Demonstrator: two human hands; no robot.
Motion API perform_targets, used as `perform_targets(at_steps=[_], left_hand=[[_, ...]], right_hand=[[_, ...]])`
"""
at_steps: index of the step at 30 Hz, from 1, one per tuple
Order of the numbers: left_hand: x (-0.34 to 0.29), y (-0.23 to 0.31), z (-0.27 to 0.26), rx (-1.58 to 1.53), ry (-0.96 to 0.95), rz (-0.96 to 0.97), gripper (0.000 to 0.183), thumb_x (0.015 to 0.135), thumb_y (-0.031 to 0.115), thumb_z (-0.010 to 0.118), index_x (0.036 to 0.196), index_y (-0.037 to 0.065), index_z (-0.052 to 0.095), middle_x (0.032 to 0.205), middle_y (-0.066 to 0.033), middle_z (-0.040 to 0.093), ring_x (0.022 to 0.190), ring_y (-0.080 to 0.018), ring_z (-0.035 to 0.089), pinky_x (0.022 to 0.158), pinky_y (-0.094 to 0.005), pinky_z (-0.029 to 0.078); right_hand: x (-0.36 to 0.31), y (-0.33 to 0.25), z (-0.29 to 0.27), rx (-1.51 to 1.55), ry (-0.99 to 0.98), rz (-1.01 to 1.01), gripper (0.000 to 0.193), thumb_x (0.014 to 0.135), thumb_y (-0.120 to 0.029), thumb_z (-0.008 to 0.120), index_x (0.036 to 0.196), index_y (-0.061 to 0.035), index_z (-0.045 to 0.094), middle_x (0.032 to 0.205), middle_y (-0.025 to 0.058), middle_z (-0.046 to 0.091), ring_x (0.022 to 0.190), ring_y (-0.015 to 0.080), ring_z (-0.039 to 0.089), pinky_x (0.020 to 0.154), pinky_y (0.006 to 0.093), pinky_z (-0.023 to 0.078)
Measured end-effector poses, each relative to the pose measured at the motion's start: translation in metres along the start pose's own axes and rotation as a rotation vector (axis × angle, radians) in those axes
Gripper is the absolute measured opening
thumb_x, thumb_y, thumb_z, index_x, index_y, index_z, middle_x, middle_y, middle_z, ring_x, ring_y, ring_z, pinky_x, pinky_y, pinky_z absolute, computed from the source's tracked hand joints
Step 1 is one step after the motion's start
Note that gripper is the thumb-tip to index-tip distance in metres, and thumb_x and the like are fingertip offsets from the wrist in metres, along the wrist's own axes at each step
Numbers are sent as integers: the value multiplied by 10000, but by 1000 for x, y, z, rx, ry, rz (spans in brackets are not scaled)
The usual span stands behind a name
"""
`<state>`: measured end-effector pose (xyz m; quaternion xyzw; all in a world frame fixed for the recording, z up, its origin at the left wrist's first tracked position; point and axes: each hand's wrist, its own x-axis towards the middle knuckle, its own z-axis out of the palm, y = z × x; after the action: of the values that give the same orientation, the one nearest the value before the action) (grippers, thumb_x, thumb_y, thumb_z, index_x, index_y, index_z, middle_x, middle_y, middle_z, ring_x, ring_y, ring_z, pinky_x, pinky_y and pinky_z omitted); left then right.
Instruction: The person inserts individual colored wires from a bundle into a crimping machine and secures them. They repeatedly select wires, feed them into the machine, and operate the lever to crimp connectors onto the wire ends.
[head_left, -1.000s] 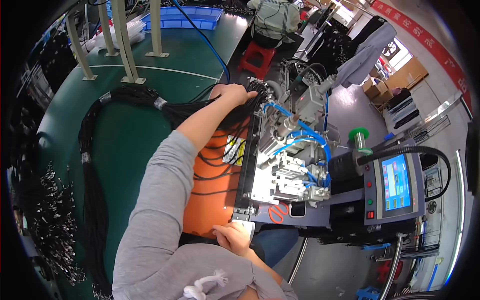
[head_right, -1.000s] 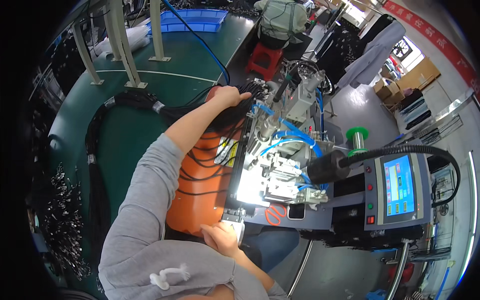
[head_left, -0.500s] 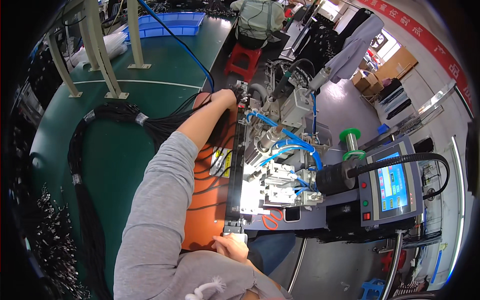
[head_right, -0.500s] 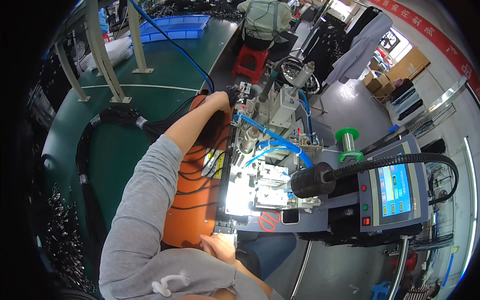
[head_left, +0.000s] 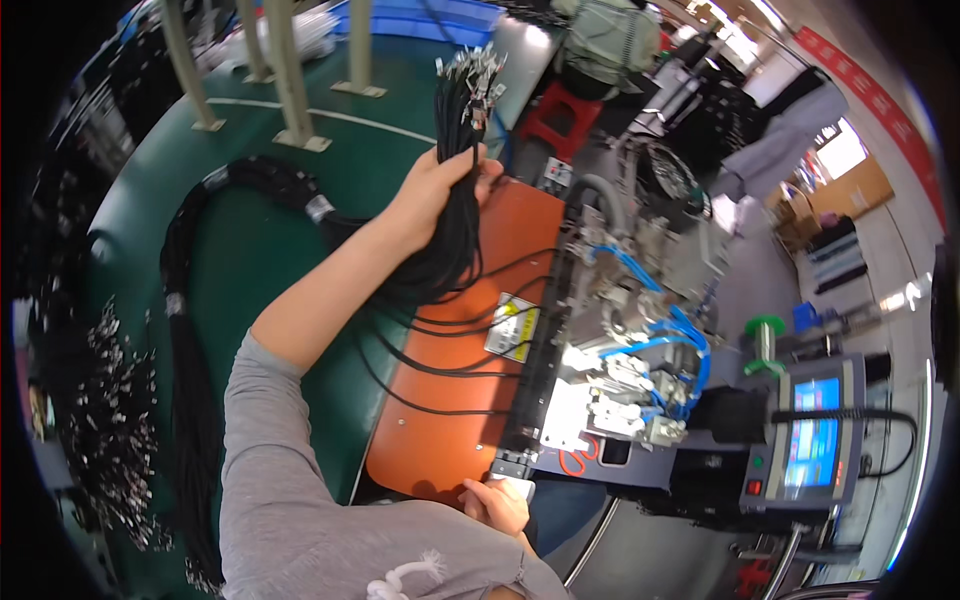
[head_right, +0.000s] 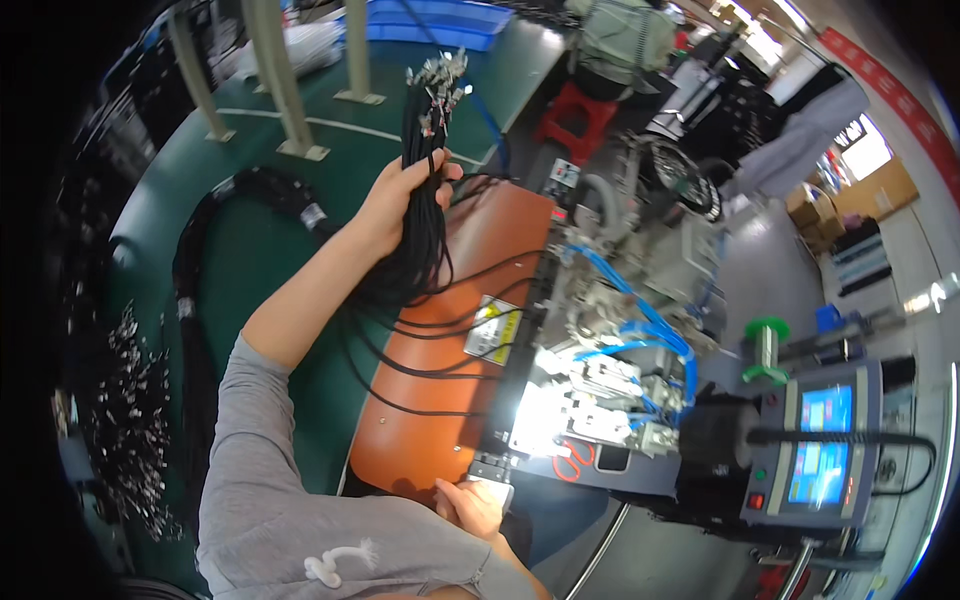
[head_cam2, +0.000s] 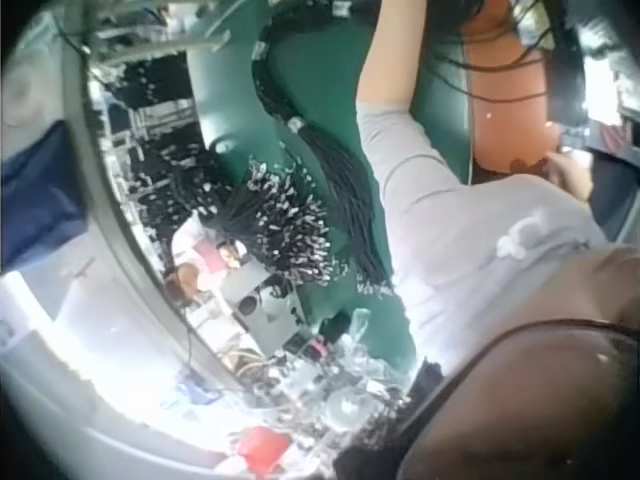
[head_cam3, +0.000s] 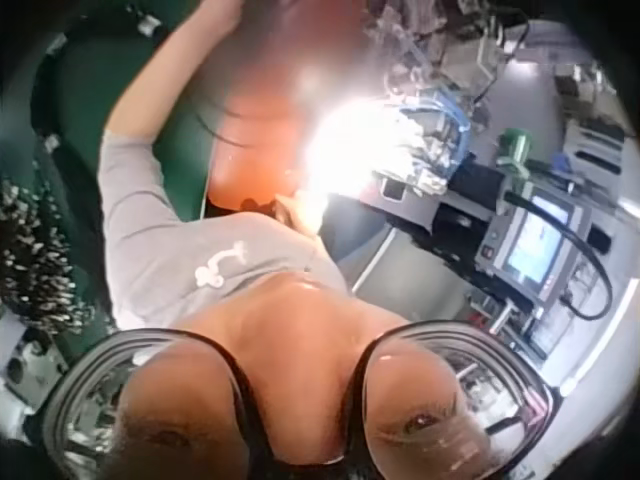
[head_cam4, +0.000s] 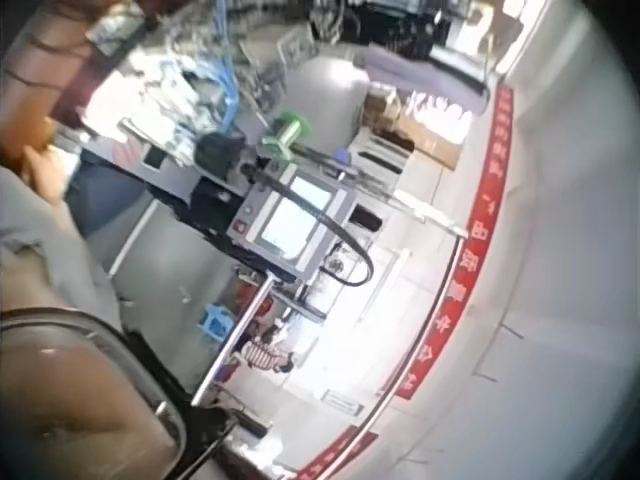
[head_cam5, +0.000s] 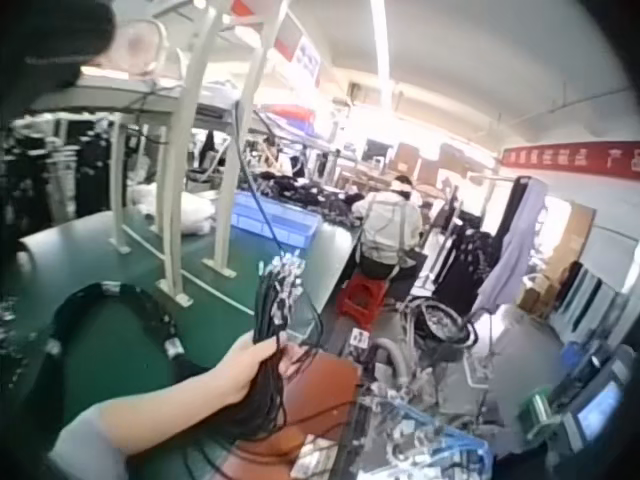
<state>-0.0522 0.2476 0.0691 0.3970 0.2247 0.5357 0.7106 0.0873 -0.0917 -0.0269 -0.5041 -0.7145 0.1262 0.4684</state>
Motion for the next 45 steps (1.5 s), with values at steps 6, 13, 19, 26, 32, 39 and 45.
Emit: perform_targets(at_steps=[6,13,19,26,32,39,45], left_hand=[[-80,16,7,108,0,315,209,965,176,513,1089,18,452,806,-58,539,630,-120,512,569,-245,403],[-104,13,18,23,53,297,226,970,202,524,1089,39,426,797,-56,515,634,-133,503,588,-260,412],[-101,9,17,40,-1,302,223,960,246,547,961,44,453,762,-34,500,643,-106,505,585,-248,413],[-105,10,3,138,5,250,503,916,228,625,1275,6,352,1027,-55,563,819,-96,573,704,-268,502],[-103,10,14,298,22,329,244,948,232,569,1000,13,475,806,-40,558,675,-100,543,619,-243,447],[20,-29,-70,1100,509,590,410,925,335,586,962,-73,578,777,-146,648,699,-228,604,663,-361,477],[65,-31,-103,1676,413,986,642,854,466,626,1190,-76,559,1194,-285,555,1123,-427,512,966,-476,395]], right_hand=[[-2,-7,5,-72,-38,96,224,722,91,636,899,-42,671,568,41,615,513,153,592,507,247,467],[-7,-4,-4,-41,-234,305,112,771,1,636,875,-16,675,634,82,651,571,164,619,567,267,486],[37,-16,-13,126,-571,1491,243,852,-251,606,853,-28,703,714,94,684,695,190,647,695,266,488],[-9,-11,-4,-46,-341,530,172,794,-43,655,964,-66,665,667,122,661,616,204,641,576,286,487],[13,-22,0,242,-328,1012,202,859,-167,592,788,-5,691,587,58,605,506,156,554,522,270,420],[-5,8,1,-93,-158,-20,198,808,-27,640,1000,20,651,716,72,619,599,196,590,532,310,453],[-26,8,-126,47,562,438,138,871,-135,576,891,-47,681,945,86,672,793,196,634,746,339,510]])
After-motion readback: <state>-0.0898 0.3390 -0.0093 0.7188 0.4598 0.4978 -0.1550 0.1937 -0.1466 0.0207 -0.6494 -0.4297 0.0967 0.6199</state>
